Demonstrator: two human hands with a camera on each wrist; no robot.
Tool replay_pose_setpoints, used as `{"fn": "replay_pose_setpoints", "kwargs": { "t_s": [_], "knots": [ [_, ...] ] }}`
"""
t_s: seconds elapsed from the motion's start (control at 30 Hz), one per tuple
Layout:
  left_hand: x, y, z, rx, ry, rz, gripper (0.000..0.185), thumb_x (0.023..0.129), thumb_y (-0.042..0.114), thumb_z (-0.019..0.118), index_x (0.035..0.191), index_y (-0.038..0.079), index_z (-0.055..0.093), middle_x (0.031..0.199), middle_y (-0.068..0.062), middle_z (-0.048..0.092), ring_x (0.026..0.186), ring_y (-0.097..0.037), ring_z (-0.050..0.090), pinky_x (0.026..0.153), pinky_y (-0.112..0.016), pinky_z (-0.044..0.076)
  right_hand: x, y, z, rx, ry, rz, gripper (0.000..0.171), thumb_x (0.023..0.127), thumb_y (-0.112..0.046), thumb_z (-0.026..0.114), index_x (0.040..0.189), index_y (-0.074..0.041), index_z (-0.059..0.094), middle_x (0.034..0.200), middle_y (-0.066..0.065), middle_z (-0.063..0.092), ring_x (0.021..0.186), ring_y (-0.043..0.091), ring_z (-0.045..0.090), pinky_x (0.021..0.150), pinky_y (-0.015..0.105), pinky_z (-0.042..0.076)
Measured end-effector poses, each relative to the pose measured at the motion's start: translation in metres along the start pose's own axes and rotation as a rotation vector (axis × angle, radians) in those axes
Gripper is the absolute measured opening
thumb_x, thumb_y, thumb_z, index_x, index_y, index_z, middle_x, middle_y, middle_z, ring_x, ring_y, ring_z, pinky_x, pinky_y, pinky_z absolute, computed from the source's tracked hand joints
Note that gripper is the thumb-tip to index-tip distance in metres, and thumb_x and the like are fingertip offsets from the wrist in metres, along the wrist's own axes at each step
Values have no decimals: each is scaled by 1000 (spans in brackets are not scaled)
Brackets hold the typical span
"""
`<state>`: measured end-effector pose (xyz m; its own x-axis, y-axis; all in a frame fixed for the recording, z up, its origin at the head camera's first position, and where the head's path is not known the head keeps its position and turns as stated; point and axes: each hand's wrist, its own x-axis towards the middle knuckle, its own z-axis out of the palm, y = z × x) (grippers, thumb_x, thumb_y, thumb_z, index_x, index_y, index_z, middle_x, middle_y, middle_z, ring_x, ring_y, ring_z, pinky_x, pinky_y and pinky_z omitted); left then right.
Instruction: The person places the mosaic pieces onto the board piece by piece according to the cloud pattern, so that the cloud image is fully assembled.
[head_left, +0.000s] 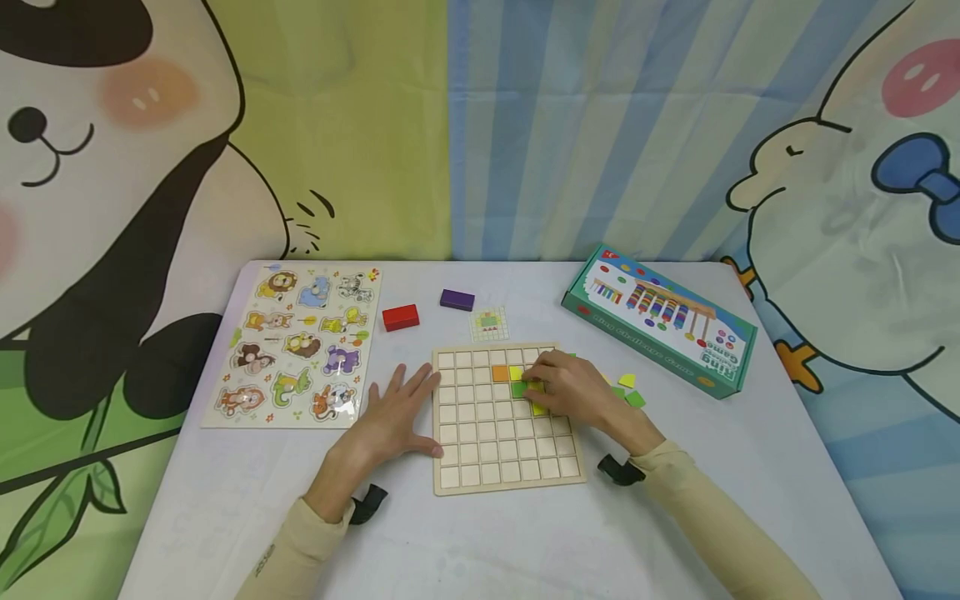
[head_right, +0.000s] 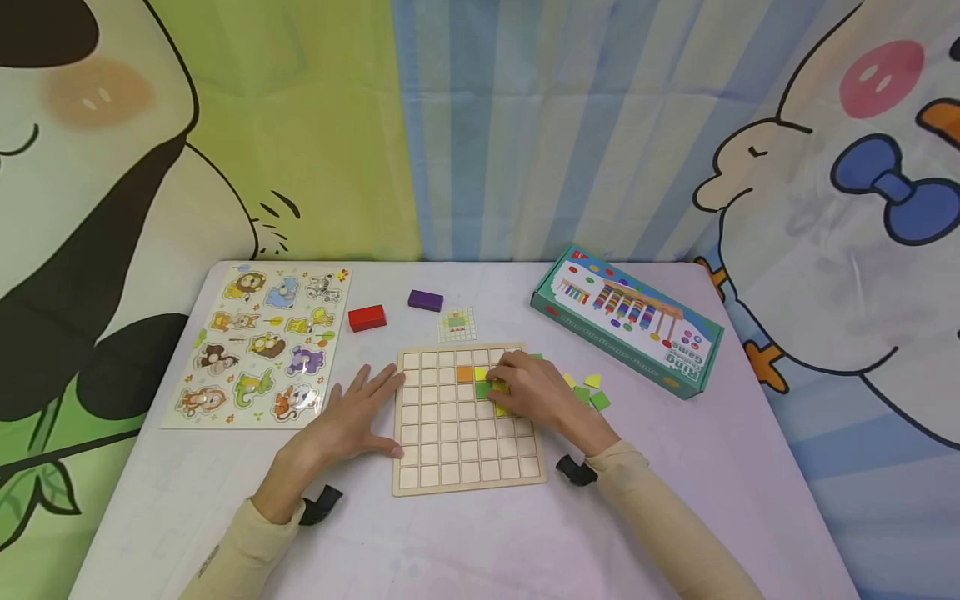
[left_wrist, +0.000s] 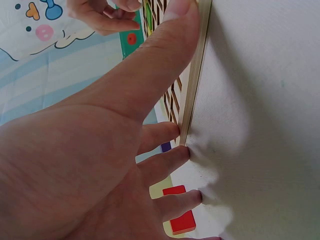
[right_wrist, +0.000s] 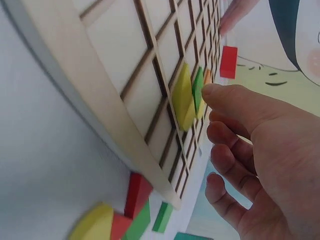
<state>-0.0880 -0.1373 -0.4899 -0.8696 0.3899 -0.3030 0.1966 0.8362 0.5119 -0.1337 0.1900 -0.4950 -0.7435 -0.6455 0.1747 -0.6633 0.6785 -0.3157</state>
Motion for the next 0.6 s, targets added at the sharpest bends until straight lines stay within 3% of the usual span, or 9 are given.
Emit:
{"fn": "replay_pose_setpoints", "kwargs": {
  "t_s": [0.37, 0.6],
  "knots": [
    [1, -1, 2, 3, -1, -3, 119, 66, 44, 92, 161, 13, 28, 171, -9, 16, 157, -46, 3, 115, -80, 5, -12, 29, -21, 26, 13, 113, 28, 89, -23, 80, 113, -10, 77, 107, 4, 68, 90, 18, 66, 73, 34, 58],
    [1, 0, 1, -5, -4, -6, 119, 66, 43, 93, 161, 13, 28, 171, -9, 16, 157, -46, 3, 115, -80, 4, -22, 50, -26, 45, 3, 245, 30, 88, -24, 80, 114, -10, 77, 108, 3, 69, 92, 18, 66, 76, 34, 58]
  ]
}}
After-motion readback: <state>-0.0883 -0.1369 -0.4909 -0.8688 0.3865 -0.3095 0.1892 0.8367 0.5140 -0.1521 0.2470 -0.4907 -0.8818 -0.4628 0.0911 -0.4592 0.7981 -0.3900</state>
